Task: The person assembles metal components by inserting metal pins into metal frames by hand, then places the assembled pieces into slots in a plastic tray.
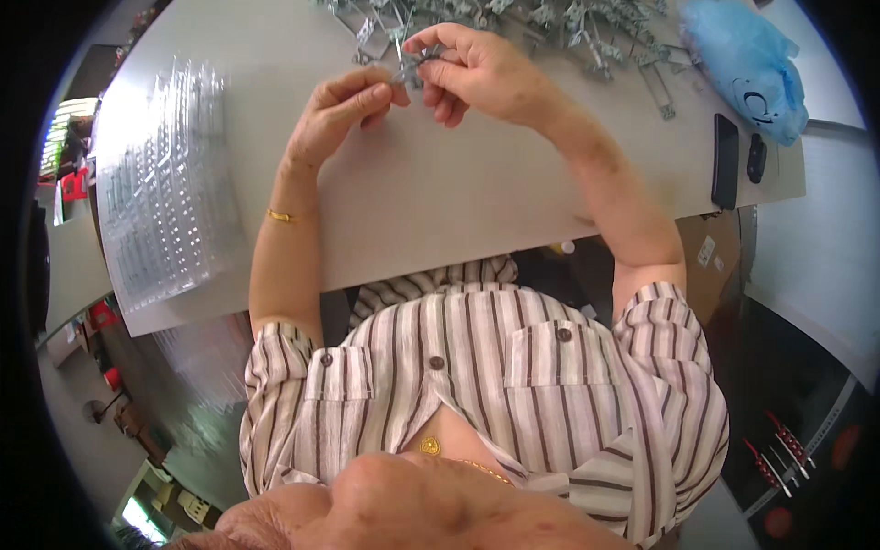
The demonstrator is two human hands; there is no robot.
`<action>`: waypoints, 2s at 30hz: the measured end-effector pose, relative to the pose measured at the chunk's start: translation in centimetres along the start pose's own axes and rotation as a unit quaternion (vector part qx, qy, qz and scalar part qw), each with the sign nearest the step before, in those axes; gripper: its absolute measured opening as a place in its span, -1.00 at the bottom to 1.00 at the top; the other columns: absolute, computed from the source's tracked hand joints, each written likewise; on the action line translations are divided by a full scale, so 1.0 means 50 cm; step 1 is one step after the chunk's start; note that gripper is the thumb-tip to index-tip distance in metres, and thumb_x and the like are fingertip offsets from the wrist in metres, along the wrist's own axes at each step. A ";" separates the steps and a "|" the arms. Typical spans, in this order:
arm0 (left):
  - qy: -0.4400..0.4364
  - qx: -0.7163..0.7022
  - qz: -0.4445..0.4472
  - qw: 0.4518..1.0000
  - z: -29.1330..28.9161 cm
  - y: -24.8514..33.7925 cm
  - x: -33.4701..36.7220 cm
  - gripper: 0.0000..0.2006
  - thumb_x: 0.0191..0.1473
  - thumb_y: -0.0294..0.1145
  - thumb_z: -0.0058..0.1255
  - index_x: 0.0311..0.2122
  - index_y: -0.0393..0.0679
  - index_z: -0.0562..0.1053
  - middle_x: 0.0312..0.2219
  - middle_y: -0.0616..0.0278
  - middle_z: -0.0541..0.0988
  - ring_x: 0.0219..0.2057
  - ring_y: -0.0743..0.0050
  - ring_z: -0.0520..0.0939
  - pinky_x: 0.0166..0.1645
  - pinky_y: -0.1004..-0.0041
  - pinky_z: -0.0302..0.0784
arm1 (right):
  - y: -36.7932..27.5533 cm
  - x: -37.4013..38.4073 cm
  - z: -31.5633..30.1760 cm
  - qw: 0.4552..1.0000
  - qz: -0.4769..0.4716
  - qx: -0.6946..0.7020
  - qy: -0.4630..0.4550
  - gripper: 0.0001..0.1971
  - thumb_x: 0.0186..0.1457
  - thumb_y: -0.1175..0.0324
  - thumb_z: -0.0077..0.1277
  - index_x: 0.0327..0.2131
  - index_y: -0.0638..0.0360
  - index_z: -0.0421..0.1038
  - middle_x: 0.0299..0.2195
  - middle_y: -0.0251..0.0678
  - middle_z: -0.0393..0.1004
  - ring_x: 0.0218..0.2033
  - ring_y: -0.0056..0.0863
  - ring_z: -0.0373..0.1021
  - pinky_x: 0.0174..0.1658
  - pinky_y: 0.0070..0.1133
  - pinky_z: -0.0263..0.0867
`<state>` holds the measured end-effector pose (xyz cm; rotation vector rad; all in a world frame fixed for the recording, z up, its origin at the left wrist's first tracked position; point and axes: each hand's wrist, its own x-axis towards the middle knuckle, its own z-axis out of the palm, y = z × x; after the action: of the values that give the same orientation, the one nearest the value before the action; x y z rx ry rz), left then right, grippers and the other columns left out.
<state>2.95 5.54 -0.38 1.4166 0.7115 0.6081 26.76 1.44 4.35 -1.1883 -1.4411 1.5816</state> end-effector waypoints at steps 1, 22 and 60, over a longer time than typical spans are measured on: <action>-0.014 0.029 0.023 0.999 -0.001 0.004 0.007 -0.72 0.19 -0.14 0.13 -0.33 -0.18 0.59 -0.62 0.52 0.34 -0.53 0.74 0.31 -0.43 0.60 0.21 | -0.004 -0.001 -0.004 1.000 0.009 0.005 -0.004 -0.68 0.29 0.34 -0.02 0.05 0.28 0.32 -0.49 -0.34 0.51 -0.56 -0.63 0.46 -0.47 -0.64 0.43; -0.088 0.040 0.011 0.995 0.006 0.005 -0.012 -0.72 0.18 -0.17 0.12 -0.31 -0.22 0.56 -0.35 0.33 0.58 -0.27 0.53 0.54 -0.15 0.51 0.41 | 0.005 0.007 -0.030 0.992 0.099 0.065 -0.043 -0.74 0.30 0.13 0.01 -0.16 0.11 0.44 -0.57 -0.32 0.55 -0.64 -0.64 0.49 -0.61 -0.71 0.40; 0.182 0.190 0.076 0.962 -0.003 0.050 -0.025 -0.67 0.21 -0.44 0.11 0.07 -0.22 0.43 -0.17 0.31 0.58 -0.12 0.60 0.56 0.02 0.53 0.50 | 0.077 0.002 -0.024 0.979 -0.075 0.095 0.163 -0.87 0.28 0.39 0.02 -0.25 0.24 0.34 -0.41 -0.30 0.53 -0.48 -0.59 0.51 -0.41 -0.59 0.50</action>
<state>2.11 4.87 2.20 1.7467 1.0605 0.9020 28.17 1.38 0.55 -1.1356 -1.1144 1.3183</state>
